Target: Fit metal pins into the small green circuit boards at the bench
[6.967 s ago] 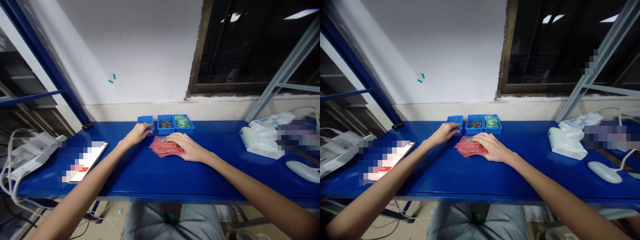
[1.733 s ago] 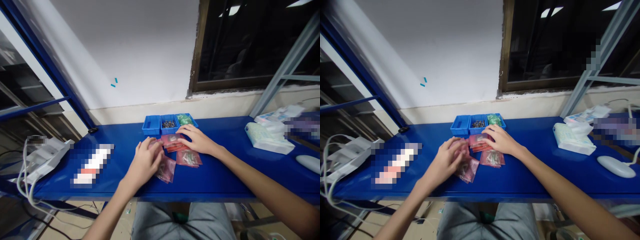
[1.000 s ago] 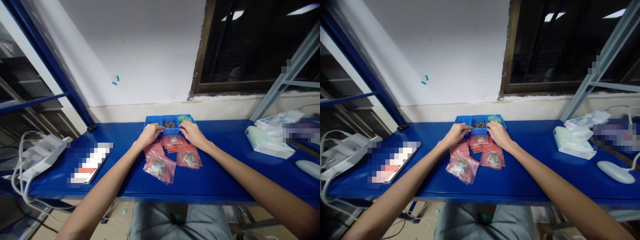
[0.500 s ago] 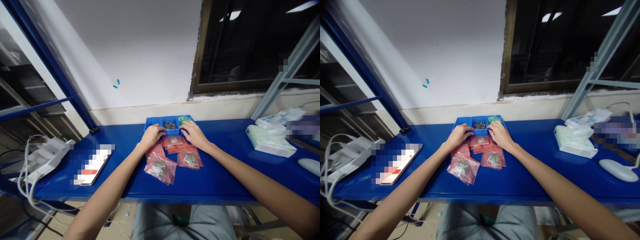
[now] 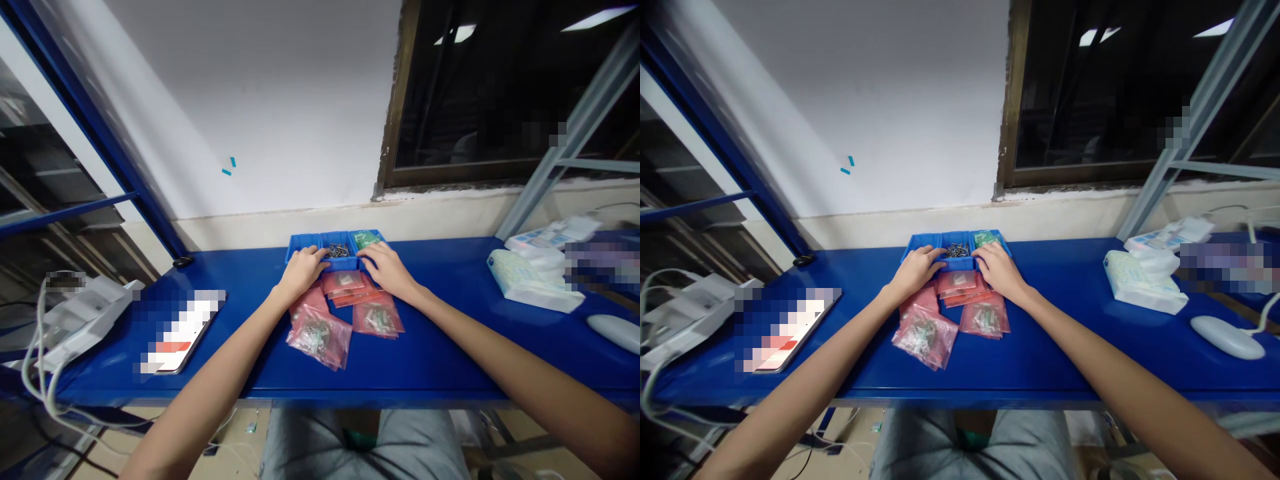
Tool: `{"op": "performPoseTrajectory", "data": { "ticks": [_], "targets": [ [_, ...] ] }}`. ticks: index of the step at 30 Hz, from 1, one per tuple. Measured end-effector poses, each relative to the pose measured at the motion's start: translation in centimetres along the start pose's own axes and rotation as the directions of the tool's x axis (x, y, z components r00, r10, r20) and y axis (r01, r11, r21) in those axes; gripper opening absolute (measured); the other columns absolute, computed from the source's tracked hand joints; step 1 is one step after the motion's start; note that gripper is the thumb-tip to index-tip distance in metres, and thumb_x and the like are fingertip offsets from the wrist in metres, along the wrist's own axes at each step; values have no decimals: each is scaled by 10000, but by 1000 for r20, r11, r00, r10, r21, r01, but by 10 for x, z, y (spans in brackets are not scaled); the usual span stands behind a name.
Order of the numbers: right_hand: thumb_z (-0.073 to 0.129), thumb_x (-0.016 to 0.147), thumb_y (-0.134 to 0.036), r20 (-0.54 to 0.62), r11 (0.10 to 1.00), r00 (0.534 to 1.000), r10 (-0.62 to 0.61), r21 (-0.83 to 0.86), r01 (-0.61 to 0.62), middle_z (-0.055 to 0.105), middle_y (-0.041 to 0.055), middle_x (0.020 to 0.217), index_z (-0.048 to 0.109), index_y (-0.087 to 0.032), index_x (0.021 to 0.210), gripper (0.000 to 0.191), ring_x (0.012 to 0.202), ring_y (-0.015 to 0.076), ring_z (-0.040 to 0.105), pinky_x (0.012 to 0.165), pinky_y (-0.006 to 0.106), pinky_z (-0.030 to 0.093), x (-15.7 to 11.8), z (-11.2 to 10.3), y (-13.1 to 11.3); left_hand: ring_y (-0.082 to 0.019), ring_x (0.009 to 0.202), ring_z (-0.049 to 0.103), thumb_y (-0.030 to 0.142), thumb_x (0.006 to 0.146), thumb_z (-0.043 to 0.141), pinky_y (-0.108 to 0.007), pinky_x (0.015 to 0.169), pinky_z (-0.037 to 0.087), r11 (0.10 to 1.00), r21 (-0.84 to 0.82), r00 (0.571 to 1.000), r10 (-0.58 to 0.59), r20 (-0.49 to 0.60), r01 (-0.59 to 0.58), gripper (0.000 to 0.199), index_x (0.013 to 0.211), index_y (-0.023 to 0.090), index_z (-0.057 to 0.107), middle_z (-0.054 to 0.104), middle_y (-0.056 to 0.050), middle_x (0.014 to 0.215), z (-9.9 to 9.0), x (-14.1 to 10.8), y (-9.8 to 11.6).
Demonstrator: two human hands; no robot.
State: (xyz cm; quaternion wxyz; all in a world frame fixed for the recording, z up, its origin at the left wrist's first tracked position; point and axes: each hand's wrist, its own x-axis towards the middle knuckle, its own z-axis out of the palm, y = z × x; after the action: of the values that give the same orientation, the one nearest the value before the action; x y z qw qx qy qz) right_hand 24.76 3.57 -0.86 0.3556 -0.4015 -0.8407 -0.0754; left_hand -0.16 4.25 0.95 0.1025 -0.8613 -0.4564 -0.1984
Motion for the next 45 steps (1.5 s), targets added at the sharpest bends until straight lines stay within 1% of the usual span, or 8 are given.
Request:
{"op": "performPoseTrajectory", "data": {
  "ticks": [7,15,27,30,33,37,42,45],
  "targets": [
    [466,949,-146,-18,1000,1000,-5,-10,5,688,98,1009,692,-169,1028,241,978,263,579,917,436,479,-1,-1,1,-269,985,584,375,983,538,-376,853,436,997,73,999,-11,-37,14,414,1351,185,539,656,-115,1086,1,-3,-5],
    [479,951,-200,-32,995,999,21,-101,-24,652,102,1013,732,-190,997,258,1007,276,563,913,458,505,-4,-5,2,-296,1109,501,327,921,641,-412,901,439,999,34,995,24,-95,-21,237,1120,223,715,523,-121,1245,3,-2,-1],
    [475,970,-292,-109,991,987,122,69,-115,702,97,961,686,-183,943,239,945,262,629,934,464,491,3,-10,-5,-279,1034,483,304,936,607,-426,883,380,999,39,972,-14,-236,24,177,1047,203,702,552,-107,1080,-6,-2,8],
    [502,962,-405,-92,898,932,352,316,-308,719,80,914,668,-200,968,264,831,240,672,762,401,561,8,-16,-10,-268,1007,490,313,953,579,-418,880,377,999,16,958,-22,-285,27,177,1039,198,682,550,-103,1066,-21,-5,12],
    [500,940,-564,81,627,824,560,609,-486,712,80,910,621,-210,1074,397,732,219,696,558,323,572,12,-24,-19,-258,994,498,319,959,571,-399,858,387,1000,-8,952,3,-307,-6,173,1026,195,671,552,-100,1057,-35,-11,23],
    [428,973,-586,328,370,819,471,769,-520,723,121,985,587,-214,1168,448,830,242,718,610,357,619,15,-31,-34,-254,966,498,319,962,567,-394,828,401,996,-22,954,72,-291,-82,164,1003,198,670,560,-97,1042,-46,-23,44],
    [476,977,-285,359,303,840,406,815,-495,731,173,1018,592,-146,1194,283,884,276,723,714,409,627,10,-29,-40,-230,925,561,293,996,500,-385,826,453,986,-138,986,73,-150,-94,232,1184,237,624,597,-79,1075,-51,-50,68],
    [455,975,-236,296,410,871,392,791,-453,723,159,1075,546,-164,1270,317,928,269,722,756,401,624,7,-25,-38,-265,1120,574,362,982,534,-407,925,479,965,-258,994,-68,-85,43,585,1514,273,307,563,-118,1288,-48,-76,77]
  ]
}}
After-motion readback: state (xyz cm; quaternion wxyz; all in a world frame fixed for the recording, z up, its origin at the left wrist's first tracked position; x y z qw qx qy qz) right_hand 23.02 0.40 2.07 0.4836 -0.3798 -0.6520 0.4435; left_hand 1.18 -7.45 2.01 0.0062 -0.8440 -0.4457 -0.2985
